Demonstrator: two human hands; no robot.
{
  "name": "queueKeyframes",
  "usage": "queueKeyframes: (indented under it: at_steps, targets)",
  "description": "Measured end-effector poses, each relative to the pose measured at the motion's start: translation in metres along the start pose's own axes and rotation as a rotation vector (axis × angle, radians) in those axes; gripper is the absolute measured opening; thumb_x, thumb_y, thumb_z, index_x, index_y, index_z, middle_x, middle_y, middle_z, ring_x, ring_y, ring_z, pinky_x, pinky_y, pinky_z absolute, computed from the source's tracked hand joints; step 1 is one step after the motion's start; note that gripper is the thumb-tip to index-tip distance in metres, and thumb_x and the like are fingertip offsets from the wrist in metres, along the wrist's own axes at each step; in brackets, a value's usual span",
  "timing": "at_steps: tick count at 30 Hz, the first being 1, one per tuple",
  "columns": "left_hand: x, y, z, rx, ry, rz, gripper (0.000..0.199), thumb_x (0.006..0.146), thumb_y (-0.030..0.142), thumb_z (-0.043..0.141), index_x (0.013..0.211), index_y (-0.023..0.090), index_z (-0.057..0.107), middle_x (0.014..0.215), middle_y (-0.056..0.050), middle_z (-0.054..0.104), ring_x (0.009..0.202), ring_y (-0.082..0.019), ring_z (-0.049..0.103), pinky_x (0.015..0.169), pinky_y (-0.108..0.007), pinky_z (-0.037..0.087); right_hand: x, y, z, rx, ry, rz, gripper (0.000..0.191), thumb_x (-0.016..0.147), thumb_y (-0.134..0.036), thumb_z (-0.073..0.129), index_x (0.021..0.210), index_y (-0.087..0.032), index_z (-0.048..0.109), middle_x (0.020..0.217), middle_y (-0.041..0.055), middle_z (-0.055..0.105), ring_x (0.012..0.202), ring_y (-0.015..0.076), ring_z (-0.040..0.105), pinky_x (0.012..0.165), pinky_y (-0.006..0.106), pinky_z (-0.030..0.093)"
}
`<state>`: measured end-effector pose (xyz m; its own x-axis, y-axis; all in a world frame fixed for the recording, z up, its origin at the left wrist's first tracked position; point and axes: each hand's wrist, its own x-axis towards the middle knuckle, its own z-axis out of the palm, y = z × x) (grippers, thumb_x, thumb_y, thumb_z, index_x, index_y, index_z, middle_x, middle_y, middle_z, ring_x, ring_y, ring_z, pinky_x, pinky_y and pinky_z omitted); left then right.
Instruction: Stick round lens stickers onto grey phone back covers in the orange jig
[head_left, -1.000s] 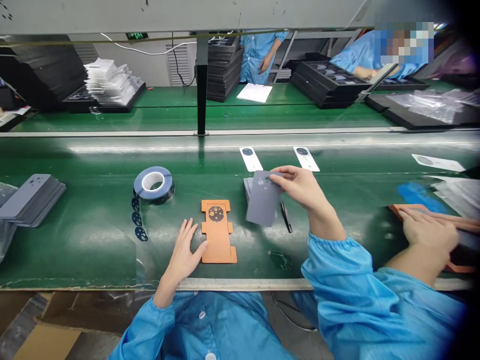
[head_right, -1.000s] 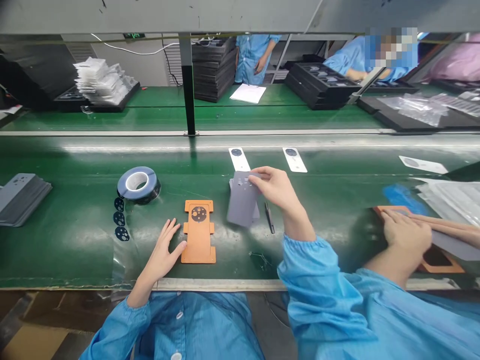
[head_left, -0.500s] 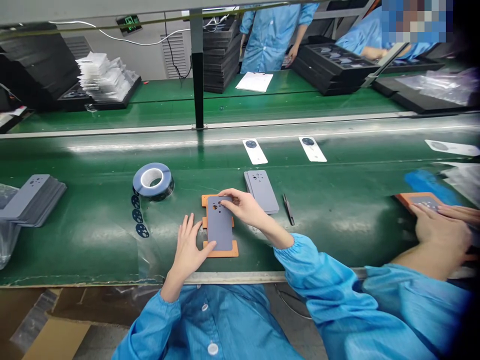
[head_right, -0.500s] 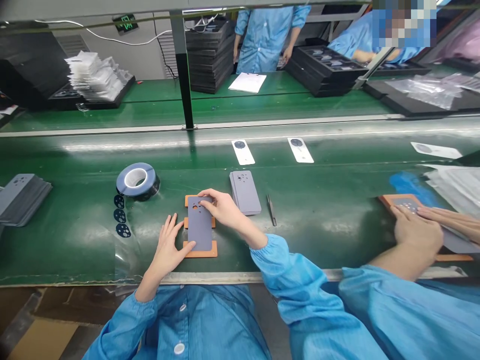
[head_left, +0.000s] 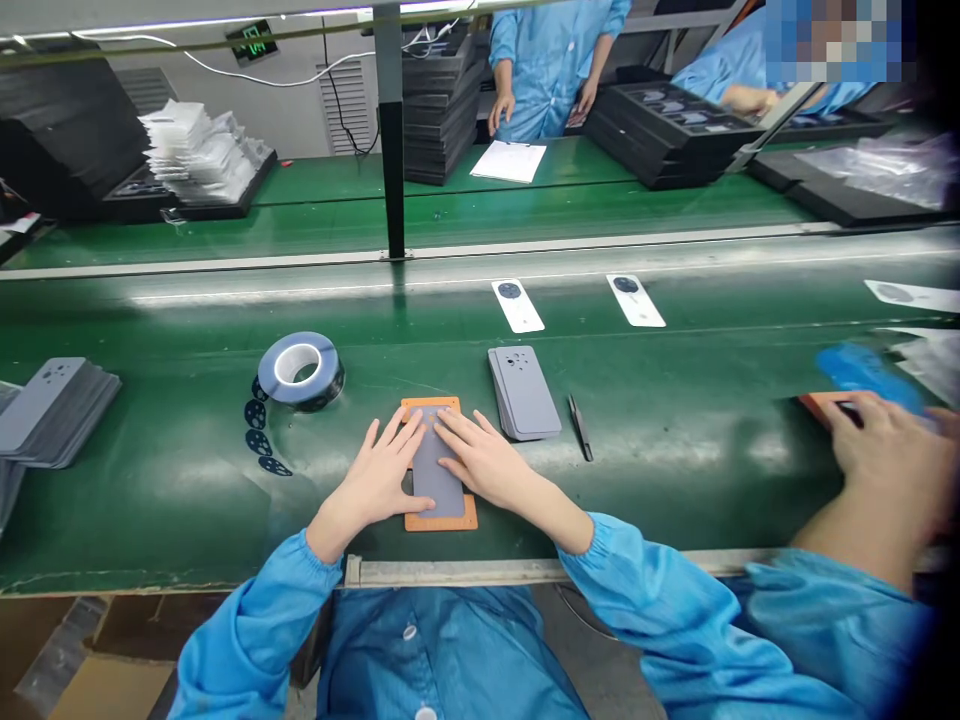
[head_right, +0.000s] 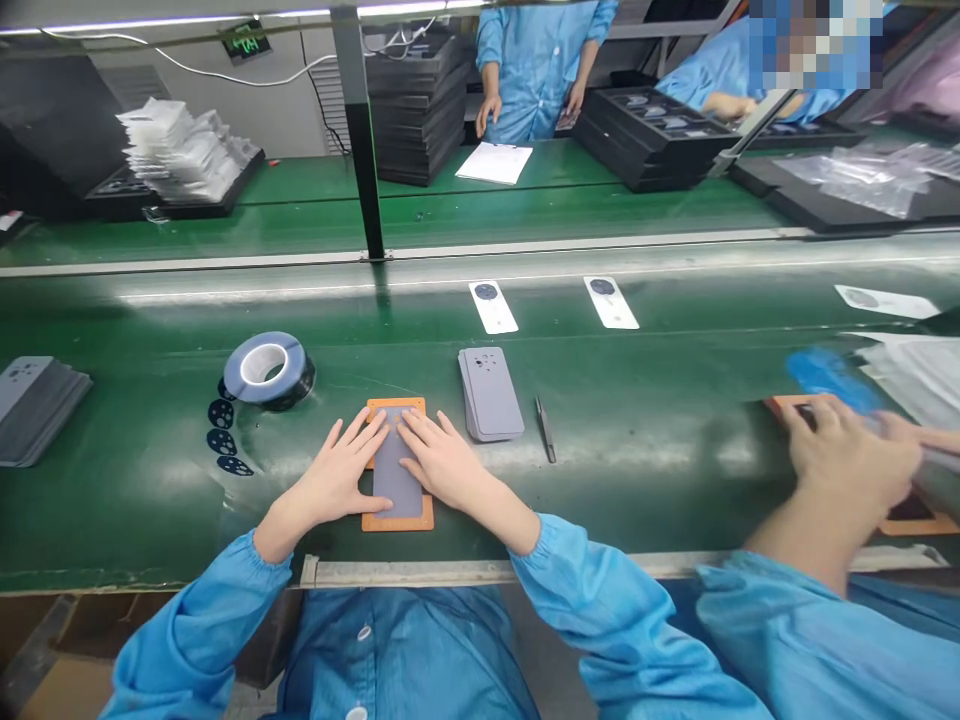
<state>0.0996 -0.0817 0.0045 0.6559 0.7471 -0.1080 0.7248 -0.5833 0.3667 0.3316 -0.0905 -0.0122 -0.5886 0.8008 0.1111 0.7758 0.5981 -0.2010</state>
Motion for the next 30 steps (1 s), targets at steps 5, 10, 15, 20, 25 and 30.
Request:
queueKeyframes:
  at_steps: [5, 10, 15, 20, 25, 30]
  targets:
    - [0.013, -0.004, -0.004, 0.072, -0.055, 0.015, 0.111, 0.071, 0.074, 0.071, 0.158, 0.017, 0.032, 0.167, -0.017, 0.027, 0.156, -0.039, 0.014, 0.124, -0.063, 0.015, 0.001, 0.0, 0.002, -0.046, 0.004, -0.007, 0.048, 0.105, -0.028, 0.044, 0.15, -0.013, 0.047, 0.156, 0.0197, 0.045, 0.146, 0.0339, 0.041, 0.116, 0.063, 0.035]
    - [0.015, -0.001, -0.004, 0.009, -0.039, 0.004, 0.109, 0.069, 0.071, 0.075, 0.156, 0.02, 0.035, 0.165, -0.016, 0.031, 0.156, -0.04, 0.016, 0.124, -0.064, 0.012, 0.005, -0.002, 0.0, 0.046, 0.005, 0.042, 0.044, 0.102, -0.025, 0.046, 0.145, -0.016, 0.054, 0.153, 0.02, 0.049, 0.145, 0.0355, 0.043, 0.117, 0.065, 0.03]
    - [0.015, -0.002, -0.005, -0.073, -0.003, 0.006, 0.109, 0.068, 0.068, 0.079, 0.156, 0.023, 0.035, 0.164, -0.016, 0.033, 0.156, -0.039, 0.016, 0.124, -0.065, 0.012, 0.005, -0.005, 0.001, 0.096, 0.034, 0.069, 0.045, 0.101, -0.021, 0.046, 0.145, -0.015, 0.054, 0.154, 0.0211, 0.047, 0.145, 0.036, 0.042, 0.118, 0.067, 0.028]
    - [0.005, -0.003, -0.001, -0.157, 0.01, -0.042, 0.113, 0.067, 0.06, 0.083, 0.16, 0.027, 0.027, 0.167, -0.014, 0.029, 0.157, -0.037, 0.012, 0.123, -0.066, 0.013, -0.004, -0.016, 0.012, 0.069, 0.099, 0.142, 0.045, 0.101, -0.022, 0.044, 0.146, -0.016, 0.052, 0.159, 0.0179, 0.041, 0.149, 0.0339, 0.037, 0.119, 0.063, 0.03]
    - [-0.019, 0.008, 0.009, -0.339, 0.147, -0.125, 0.096, 0.075, 0.05, 0.081, 0.155, 0.026, 0.036, 0.166, -0.014, 0.029, 0.156, -0.034, 0.019, 0.124, -0.058, 0.024, -0.021, -0.032, 0.02, 0.175, 0.171, 0.423, 0.048, 0.101, -0.031, 0.047, 0.144, -0.012, 0.052, 0.15, 0.0212, 0.053, 0.142, 0.0379, 0.045, 0.115, 0.064, 0.036]
    - [-0.032, 0.025, 0.018, -0.606, 0.414, -0.322, 0.058, 0.088, 0.044, 0.068, 0.139, 0.021, 0.054, 0.142, -0.015, 0.058, 0.13, -0.029, 0.056, 0.106, -0.046, 0.048, -0.029, -0.057, -0.003, 0.448, 0.235, 0.427, 0.043, 0.1, -0.032, 0.048, 0.141, -0.022, 0.053, 0.142, 0.0139, 0.061, 0.135, 0.0324, 0.055, 0.115, 0.062, 0.038]
